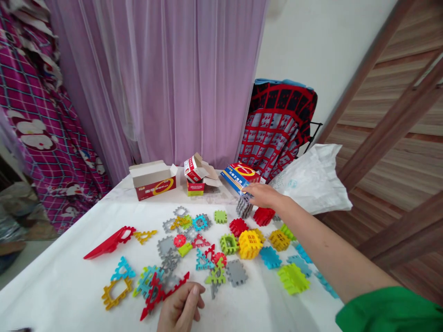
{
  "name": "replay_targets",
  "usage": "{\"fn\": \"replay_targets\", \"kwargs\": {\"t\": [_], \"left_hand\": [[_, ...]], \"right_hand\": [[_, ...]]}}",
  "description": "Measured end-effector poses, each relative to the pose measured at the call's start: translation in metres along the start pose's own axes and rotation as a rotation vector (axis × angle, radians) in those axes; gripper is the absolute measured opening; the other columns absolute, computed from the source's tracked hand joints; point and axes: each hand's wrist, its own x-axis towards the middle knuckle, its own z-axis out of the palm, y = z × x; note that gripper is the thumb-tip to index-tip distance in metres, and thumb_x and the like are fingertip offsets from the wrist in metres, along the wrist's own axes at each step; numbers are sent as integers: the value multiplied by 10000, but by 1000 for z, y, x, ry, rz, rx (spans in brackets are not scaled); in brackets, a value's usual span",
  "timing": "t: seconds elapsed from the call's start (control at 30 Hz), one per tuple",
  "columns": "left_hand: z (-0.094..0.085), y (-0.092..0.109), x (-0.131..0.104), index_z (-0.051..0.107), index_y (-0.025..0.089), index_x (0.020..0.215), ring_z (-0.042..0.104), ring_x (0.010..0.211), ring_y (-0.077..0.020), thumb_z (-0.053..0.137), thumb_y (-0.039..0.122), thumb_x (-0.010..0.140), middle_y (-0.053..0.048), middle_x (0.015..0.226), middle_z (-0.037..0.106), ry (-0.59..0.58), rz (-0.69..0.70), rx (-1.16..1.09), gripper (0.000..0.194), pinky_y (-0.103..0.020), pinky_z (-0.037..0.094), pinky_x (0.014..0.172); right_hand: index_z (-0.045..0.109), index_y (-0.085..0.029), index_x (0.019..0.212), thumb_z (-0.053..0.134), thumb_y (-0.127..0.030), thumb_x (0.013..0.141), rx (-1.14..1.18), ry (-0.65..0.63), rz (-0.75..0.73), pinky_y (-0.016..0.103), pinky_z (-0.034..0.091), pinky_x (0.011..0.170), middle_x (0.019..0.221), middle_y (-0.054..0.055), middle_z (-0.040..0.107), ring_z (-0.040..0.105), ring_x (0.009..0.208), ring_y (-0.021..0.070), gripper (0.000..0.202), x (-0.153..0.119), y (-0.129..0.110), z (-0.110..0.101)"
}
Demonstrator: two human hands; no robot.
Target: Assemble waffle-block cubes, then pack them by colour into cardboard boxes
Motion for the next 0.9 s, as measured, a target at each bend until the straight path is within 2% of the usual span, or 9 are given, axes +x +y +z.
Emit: {"fn": "replay_targets", "kwargs": {"t": [0.1,0.2,0.33,0.43,0.5,0.57,0.7,0.8,0.9], "left_hand": [[-4,5,1,708,182,744,533,448,-101,516,667,828,-10,573,616,-1,63,16,528,-215,436,469],[-19,13,6,703,176,747,537,455,-114,495,632,856,-9,549,604,71,159,38,512,-227,452,471],[-54,24,17,700,185,799,551,482,-130,490,605,862,7,564,605,328,246,94,473,-241,469,489],[-79,24,28,695,200,786,586,536,-141,458,603,870,6,585,614,496,288,204,474,-247,497,550],[-90,20,35,691,208,769,595,558,-142,437,594,878,6,590,616,575,303,256,474,-249,508,595],[-93,15,41,687,214,758,596,557,-143,420,585,886,7,592,622,617,293,268,475,-251,507,599],[-87,8,46,680,223,736,593,543,-146,410,565,895,11,569,619,615,271,263,464,-248,489,575],[-82,7,47,680,222,748,579,535,-142,408,542,904,20,561,606,632,262,221,448,-249,476,577],[-81,3,49,685,225,766,573,530,-137,410,541,907,27,559,596,632,251,194,441,-249,471,575]], "right_hand": [[632,-220,1291,559,-198,848,23,62,-71,367,432,1005,1318,114,617,566,1211,281,450,-3,-26,-7],[657,-231,1256,556,-209,861,60,71,-170,354,420,1015,1287,94,641,573,1193,260,408,-1,-62,-8],[692,-253,1200,578,-211,844,133,33,-238,337,414,1008,1238,72,671,579,1178,245,376,13,-117,5],[709,-279,1168,575,-261,860,206,-10,-185,325,427,981,1241,56,678,581,1186,242,337,30,-156,17],[705,-277,1173,544,-292,887,223,-15,-120,319,443,958,1257,55,675,593,1178,237,329,45,-177,22],[707,-261,1165,500,-307,916,230,-15,-53,318,458,939,1252,67,681,605,1166,236,328,60,-196,24],[731,-190,1101,470,-388,929,250,-56,69,363,490,906,1188,146,703,632,1130,283,370,92,-226,24],[717,-128,1121,575,-485,855,275,-110,131,404,509,890,1189,221,683,638,1120,338,468,113,-243,25],[706,-150,1139,713,-400,752,323,-139,142,410,511,892,1170,220,690,640,1120,348,461,129,-253,26]]}}
